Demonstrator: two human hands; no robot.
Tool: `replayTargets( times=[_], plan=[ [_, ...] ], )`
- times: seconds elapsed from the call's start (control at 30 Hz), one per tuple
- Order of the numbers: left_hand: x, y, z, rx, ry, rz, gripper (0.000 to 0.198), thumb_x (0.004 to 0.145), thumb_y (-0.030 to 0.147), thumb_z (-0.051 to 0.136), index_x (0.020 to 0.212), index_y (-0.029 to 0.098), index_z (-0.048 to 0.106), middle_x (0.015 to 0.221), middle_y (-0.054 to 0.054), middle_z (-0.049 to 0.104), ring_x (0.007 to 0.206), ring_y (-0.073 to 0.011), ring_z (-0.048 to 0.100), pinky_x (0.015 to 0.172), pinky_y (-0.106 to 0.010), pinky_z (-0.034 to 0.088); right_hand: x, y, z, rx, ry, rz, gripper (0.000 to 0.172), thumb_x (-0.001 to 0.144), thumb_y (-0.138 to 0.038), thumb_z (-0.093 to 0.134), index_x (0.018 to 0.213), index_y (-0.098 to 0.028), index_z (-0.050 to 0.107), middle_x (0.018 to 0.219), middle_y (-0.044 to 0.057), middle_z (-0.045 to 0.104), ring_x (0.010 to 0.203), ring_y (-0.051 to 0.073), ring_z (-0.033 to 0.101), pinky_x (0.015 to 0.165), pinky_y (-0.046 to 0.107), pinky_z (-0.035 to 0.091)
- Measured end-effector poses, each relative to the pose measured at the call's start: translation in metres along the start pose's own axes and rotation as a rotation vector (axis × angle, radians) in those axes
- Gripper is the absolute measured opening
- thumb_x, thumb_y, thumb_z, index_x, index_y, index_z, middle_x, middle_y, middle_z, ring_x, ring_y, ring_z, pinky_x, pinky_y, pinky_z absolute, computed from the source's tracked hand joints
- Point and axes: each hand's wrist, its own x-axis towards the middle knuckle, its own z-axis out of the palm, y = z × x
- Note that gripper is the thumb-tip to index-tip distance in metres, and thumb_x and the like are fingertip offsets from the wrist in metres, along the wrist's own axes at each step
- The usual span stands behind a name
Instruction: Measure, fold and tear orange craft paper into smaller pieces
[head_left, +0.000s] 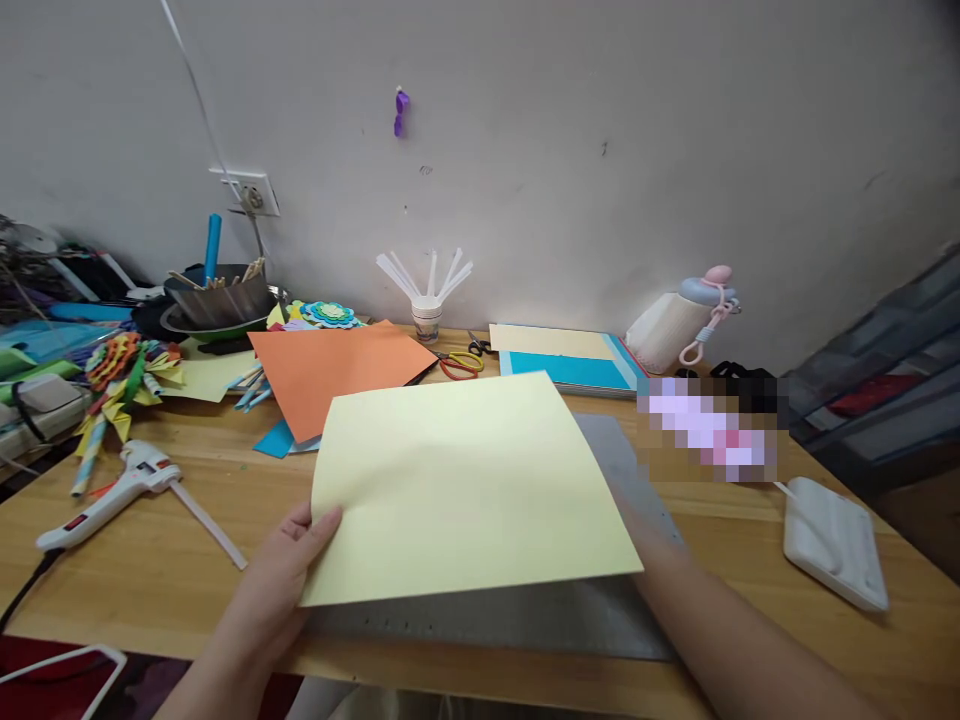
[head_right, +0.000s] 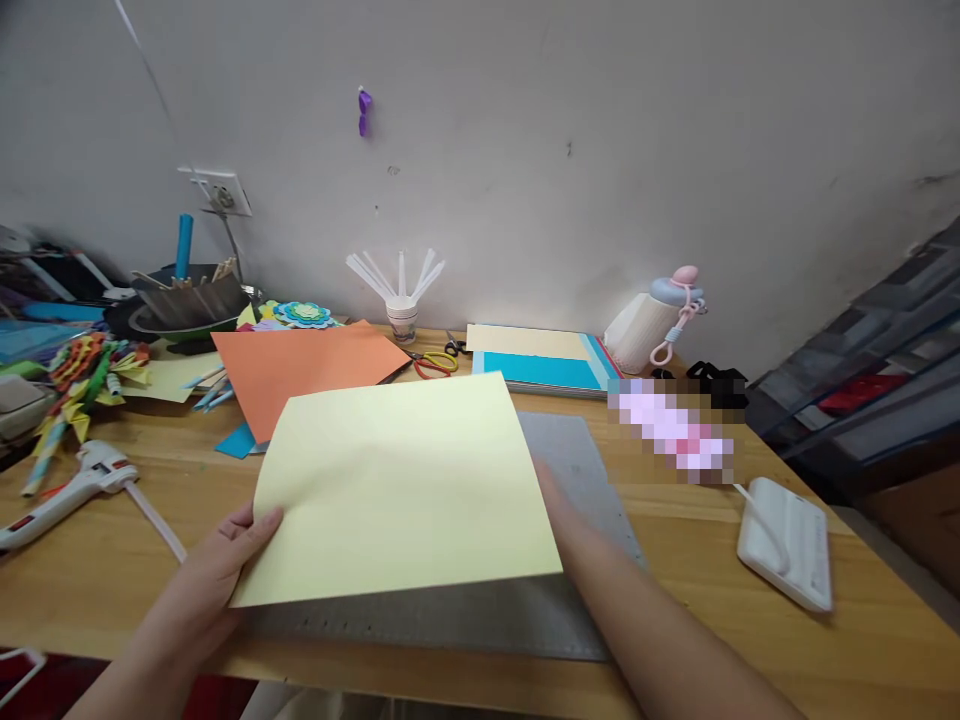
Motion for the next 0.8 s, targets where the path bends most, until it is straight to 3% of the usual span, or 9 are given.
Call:
replayTargets(
  times=[0.1,0.17,0.27,0.37,0.47,0.57,0.67,0.8],
  plan=[
    [-0.003,-0.010,-0.004,0.148,-0.061,-0.016,0.071,0.066,0.034,0.076,0.130,0.022,0.050,0.119,-0.011,0.068,0.103,-0.0321,0.067,0.074,-0.041,0.060,-0.009,0.011,-0.032,0.208,0.058,0.137,0.028,0.092,-0.043,0.051,0.109,-0.023,0.061,0.112,0.007,0.066,0.098,0.021,0.065,0.083,0.041,0.055],
    [-0.003,-0.014,-0.006,0.319,-0.070,0.055,0.079,0.068,0.036,0.072,0.139,0.022,0.041,0.131,-0.011,0.061,0.116,-0.0320,0.060,0.086,-0.043,0.056,-0.016,0.014,-0.044,0.326,0.124,0.195,0.023,0.088,-0.047,0.054,0.101,-0.029,0.059,0.110,0.005,0.070,0.103,0.023,0.066,0.086,0.043,0.055],
    [-0.002,-0.017,-0.005,0.604,-0.018,0.233,0.078,0.072,0.034,0.062,0.145,0.022,0.036,0.144,-0.008,0.048,0.133,-0.0296,0.045,0.108,-0.047,0.040,-0.029,0.009,-0.047,0.435,0.191,0.253,0.025,0.082,-0.052,0.061,0.090,-0.030,0.053,0.107,0.002,0.073,0.108,0.024,0.066,0.093,0.045,0.053],
    [-0.006,-0.023,-0.003,0.764,-0.022,0.332,0.073,0.074,0.031,0.056,0.145,0.027,0.038,0.148,-0.003,0.043,0.138,-0.0270,0.038,0.114,-0.049,0.028,-0.049,-0.002,-0.041,0.454,0.220,0.289,0.033,0.083,-0.059,0.058,0.085,-0.027,0.050,0.104,0.005,0.074,0.108,0.026,0.066,0.098,0.048,0.049],
    [-0.012,-0.036,-0.002,0.835,-0.067,0.367,0.059,0.077,0.034,0.054,0.135,0.028,0.052,0.142,-0.003,0.050,0.135,-0.0279,0.042,0.113,-0.051,0.029,-0.073,-0.006,-0.040,0.218,0.202,0.308,0.035,0.082,-0.061,0.057,0.086,-0.026,0.053,0.114,0.008,0.071,0.117,0.028,0.060,0.107,0.050,0.038],
    [-0.017,-0.052,-0.004,0.861,-0.105,0.488,0.050,0.081,0.037,0.053,0.129,0.028,0.059,0.137,-0.002,0.056,0.131,-0.0276,0.047,0.113,-0.049,0.030,-0.093,0.002,-0.042,-0.042,0.179,0.338,0.034,0.083,-0.060,0.056,0.082,-0.026,0.049,0.130,0.008,0.062,0.126,0.030,0.051,0.108,0.053,0.032],
    [-0.021,-0.063,-0.008,0.834,-0.137,0.560,0.046,0.084,0.038,0.054,0.130,0.034,0.057,0.136,0.001,0.057,0.130,-0.0257,0.049,0.113,-0.046,0.032,-0.100,0.016,-0.043,-0.017,0.189,0.350,0.035,0.082,-0.056,0.059,0.080,-0.026,0.040,0.134,0.008,0.059,0.130,0.028,0.047,0.108,0.052,0.032],
    [-0.022,-0.065,-0.014,0.686,-0.097,0.469,0.048,0.084,0.044,0.057,0.131,0.035,0.055,0.142,0.002,0.051,0.136,-0.0262,0.041,0.113,-0.044,0.032,-0.097,0.017,-0.042,0.148,0.236,0.349,0.040,0.077,-0.053,0.067,0.081,-0.026,0.037,0.124,0.008,0.063,0.117,0.024,0.057,0.100,0.042,0.042]
  ],
)
